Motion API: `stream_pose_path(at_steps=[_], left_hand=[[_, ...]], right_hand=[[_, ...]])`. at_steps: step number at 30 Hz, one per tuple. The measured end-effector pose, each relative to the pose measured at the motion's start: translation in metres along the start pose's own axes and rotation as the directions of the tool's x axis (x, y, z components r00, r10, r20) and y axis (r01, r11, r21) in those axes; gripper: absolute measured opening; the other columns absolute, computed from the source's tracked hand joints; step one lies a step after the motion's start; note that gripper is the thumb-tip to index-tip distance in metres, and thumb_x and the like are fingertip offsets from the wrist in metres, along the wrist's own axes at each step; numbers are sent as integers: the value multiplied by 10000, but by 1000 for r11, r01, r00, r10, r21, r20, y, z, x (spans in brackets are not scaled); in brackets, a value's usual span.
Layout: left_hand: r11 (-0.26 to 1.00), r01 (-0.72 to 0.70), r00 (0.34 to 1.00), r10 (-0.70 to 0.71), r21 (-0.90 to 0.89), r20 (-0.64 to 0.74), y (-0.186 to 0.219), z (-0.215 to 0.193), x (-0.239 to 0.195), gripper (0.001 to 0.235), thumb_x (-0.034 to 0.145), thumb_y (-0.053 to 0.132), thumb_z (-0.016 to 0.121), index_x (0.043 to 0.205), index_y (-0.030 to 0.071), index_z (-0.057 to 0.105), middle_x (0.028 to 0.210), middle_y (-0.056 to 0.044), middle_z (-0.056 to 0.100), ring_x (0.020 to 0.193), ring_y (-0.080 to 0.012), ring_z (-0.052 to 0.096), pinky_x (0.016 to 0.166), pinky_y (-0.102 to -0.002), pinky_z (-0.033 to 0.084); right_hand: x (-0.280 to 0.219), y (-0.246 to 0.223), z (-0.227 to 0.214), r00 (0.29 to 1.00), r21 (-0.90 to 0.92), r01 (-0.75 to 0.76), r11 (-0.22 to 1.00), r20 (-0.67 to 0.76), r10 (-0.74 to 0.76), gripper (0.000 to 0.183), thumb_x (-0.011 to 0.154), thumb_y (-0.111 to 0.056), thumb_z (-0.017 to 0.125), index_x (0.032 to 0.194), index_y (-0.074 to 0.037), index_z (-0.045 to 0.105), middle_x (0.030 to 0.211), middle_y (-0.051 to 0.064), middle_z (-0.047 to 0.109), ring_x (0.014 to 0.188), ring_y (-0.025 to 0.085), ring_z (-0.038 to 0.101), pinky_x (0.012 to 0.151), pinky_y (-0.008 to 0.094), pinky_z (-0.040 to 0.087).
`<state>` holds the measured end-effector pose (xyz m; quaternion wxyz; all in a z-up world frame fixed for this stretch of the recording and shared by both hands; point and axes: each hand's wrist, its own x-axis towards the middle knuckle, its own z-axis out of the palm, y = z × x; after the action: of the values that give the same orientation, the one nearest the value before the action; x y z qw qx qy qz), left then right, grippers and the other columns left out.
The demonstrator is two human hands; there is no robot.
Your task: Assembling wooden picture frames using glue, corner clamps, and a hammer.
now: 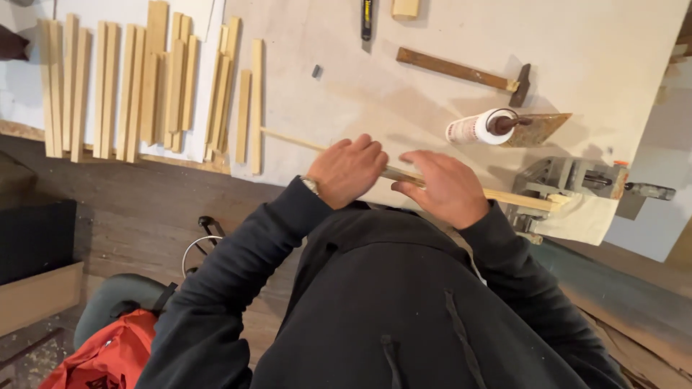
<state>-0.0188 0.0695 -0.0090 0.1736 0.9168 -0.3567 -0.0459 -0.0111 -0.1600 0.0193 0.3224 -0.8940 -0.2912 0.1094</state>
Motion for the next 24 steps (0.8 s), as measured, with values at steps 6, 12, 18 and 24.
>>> stream_pose_path(at_steps=[6, 12, 18, 24], left_hand=[[999, -22, 999, 21, -33, -36, -8, 7, 1, 119, 870, 141, 652, 968, 76, 632, 979, -54, 595, 1014, -223, 595, 743, -352, 550], [906, 244, 938, -311, -347, -153, -61, -8, -47, 226, 989, 210, 680, 1116, 25, 659, 1000, -95, 686, 932, -257, 657, 743, -380, 567], [744, 533, 822, -568, -404, 39, -54, -10, -49, 359, 1018, 258, 644, 1281, 16, 607, 1027, -124, 667, 909, -325, 648, 778, -454, 545], [974, -59, 990, 86, 219, -116, -19, -3, -20, 314, 907, 197, 616, 1205, 113, 666, 1008, -33, 608, 1086, -225, 621, 1194, -473, 382]], right_hand=[[-2, 9, 24, 949, 65, -246, 967, 220, 226, 318, 867, -260, 741, 1119, -87, 654, 873, 173, 725, 845, 410, 680, 702, 502, 514], [-32, 35, 23, 789, 216, -604, 767, 295, 538, 299, 917, -256, 694, 1139, -75, 610, 781, 85, 763, 708, 238, 745, 650, 372, 541], [-45, 43, 38, 796, 640, -506, 578, 90, 598, 303, 1111, -258, 592, 1215, 27, 586, 903, 106, 655, 756, 169, 578, 690, 328, 470], [9, 17, 12, 935, 759, -331, 560, 184, 304, 357, 1095, -216, 538, 1349, 29, 591, 1268, 89, 651, 1149, 113, 621, 1016, 278, 505]])
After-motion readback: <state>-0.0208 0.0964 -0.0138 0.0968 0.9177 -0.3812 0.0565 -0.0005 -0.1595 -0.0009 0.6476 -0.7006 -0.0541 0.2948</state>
